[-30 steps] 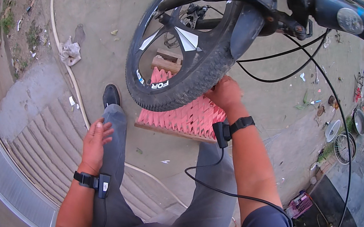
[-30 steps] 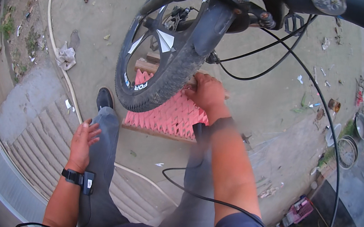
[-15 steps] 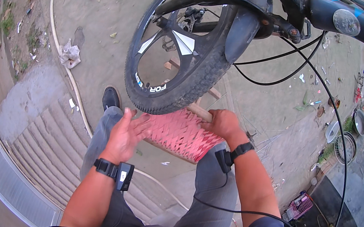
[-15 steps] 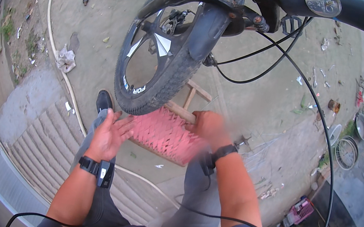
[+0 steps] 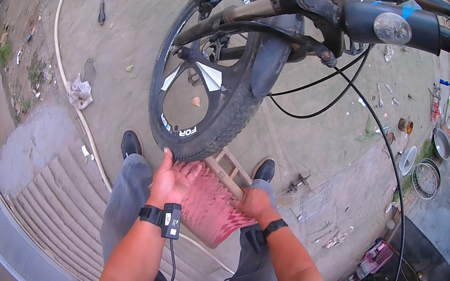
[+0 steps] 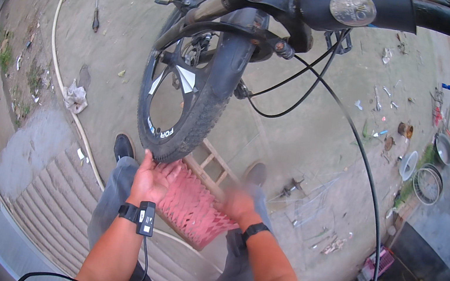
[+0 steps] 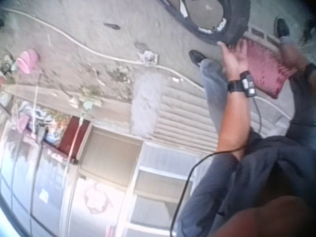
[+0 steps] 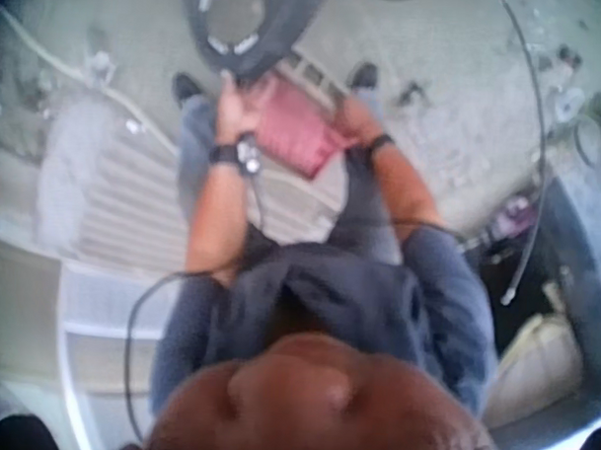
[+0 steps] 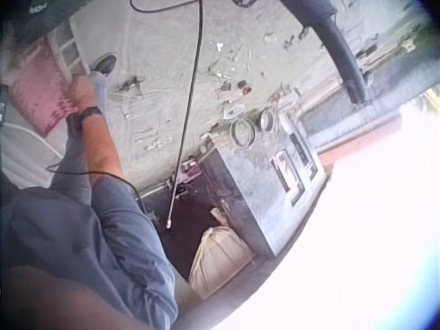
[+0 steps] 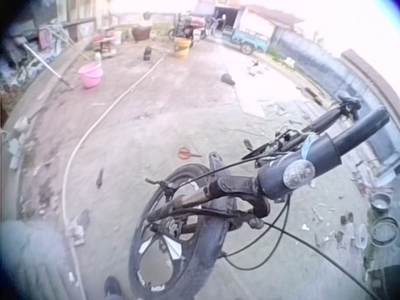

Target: The person cleans the bicycle headset area with a cloth, then picks up small metal balls from the ground and places them into the headset. The person also picks up a small container of grease and appears to prepare to apply it to the components.

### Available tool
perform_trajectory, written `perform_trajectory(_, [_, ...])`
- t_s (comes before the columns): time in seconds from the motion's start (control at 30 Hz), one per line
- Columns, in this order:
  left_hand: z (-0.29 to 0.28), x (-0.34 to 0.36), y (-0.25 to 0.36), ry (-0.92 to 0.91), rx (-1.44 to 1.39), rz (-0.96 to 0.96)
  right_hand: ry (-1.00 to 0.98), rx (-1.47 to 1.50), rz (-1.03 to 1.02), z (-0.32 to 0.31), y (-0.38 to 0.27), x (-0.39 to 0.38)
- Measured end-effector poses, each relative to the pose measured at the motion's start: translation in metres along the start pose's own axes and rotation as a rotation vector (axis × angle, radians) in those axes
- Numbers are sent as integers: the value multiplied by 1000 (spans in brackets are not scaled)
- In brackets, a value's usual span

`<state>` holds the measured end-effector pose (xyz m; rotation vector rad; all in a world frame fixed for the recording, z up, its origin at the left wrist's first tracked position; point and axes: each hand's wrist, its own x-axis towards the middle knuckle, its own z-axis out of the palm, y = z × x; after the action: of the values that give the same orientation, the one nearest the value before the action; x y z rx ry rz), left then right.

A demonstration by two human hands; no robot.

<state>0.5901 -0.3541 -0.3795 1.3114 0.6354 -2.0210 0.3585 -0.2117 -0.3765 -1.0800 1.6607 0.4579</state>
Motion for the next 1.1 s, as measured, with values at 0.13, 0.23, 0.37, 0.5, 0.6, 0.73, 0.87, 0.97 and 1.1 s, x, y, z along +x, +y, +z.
perform_trajectory(0.13, [10,-1,5,50,-46,77,-90,19,35,16,5,-11])
perform_trajectory(0.23, [17,-9,11,90,-93,114,-58,-17,-10,29,9,-18])
perform_trajectory(0.37, [28,-20,34,170,-56,250,-47,20,47,48,24,-28])
perform_trajectory(0.5, [41,-28,58,172,44,350,8,114,29,60,39,-31])
perform_trajectory(0.6, [51,-34,76,210,91,392,29,87,31,62,37,-29])
perform_trajectory(0.73, [65,-39,100,265,148,435,99,34,87,53,32,-31])
perform_trajectory(0.87, [79,-42,111,283,174,470,221,50,32,34,39,-36])
perform_trajectory(0.97, [89,-44,115,260,148,505,116,57,46,22,40,-32])
perform_trajectory(1.1, [103,-43,133,274,121,565,110,67,35,20,36,-29])
